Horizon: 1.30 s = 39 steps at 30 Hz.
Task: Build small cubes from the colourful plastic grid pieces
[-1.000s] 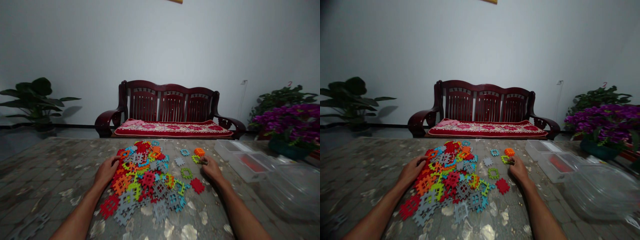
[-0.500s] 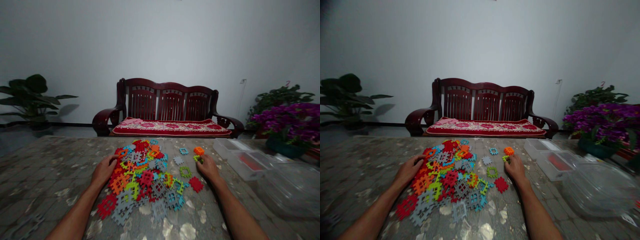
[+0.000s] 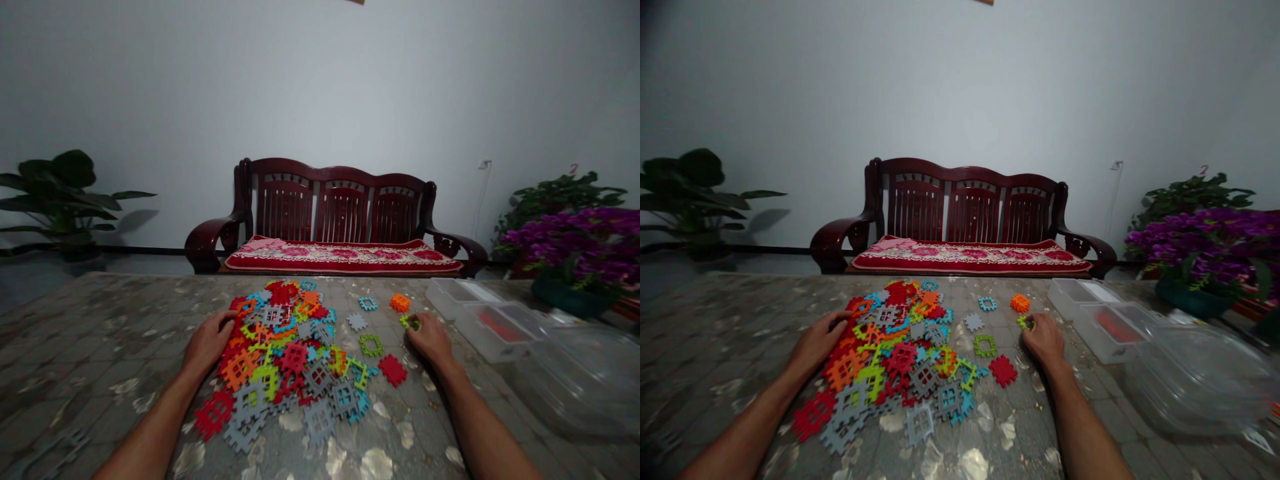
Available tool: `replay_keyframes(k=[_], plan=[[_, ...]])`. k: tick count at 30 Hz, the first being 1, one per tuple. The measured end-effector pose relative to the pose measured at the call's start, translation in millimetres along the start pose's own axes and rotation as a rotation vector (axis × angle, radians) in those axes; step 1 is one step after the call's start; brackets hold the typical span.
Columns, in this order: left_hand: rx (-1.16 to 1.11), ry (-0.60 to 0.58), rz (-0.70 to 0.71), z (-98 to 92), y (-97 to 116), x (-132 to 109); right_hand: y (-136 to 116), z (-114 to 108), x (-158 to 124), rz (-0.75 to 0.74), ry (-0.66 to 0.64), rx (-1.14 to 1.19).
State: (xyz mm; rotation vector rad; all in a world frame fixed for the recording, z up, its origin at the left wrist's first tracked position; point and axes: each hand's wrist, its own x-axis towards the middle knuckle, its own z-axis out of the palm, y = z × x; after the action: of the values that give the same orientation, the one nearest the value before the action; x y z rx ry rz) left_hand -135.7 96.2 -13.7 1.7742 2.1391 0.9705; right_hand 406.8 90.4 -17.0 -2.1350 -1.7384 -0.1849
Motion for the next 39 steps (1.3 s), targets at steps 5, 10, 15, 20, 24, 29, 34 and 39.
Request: replay_keyframes(k=[5,10,15,20,24,29,34,39], plan=[[-0.013,0.028,0.001,2.4,-1,-1,-3,-3,4,0.065,-0.007,-0.024],[-0.03,0.039,-0.004,3.1,-2,-2,10,3,8,0.067,-0.023,-0.059],[-0.017,0.022,-0.015,2.2,-3,-1,26,13,19,0.135,0.037,-0.053],[-0.007,0.002,-0.005,3.5,-5,0,32,22,34,0.128,0.063,-0.017],[0.001,0.002,-0.004,4.2,-6,-1,32,26,40,0.098,0.027,-0.001],[-0.001,0.018,-0.008,4.5,-7,-1,21,26,39,0.037,0.0,-0.005],[-0.006,0.005,-0.013,4.7,-8,0,3,23,32,-0.003,-0.004,-0.002],[-0.003,-0.006,-0.015,3.2,-6,-2,-14,19,22,-0.024,0.008,-0.018]])
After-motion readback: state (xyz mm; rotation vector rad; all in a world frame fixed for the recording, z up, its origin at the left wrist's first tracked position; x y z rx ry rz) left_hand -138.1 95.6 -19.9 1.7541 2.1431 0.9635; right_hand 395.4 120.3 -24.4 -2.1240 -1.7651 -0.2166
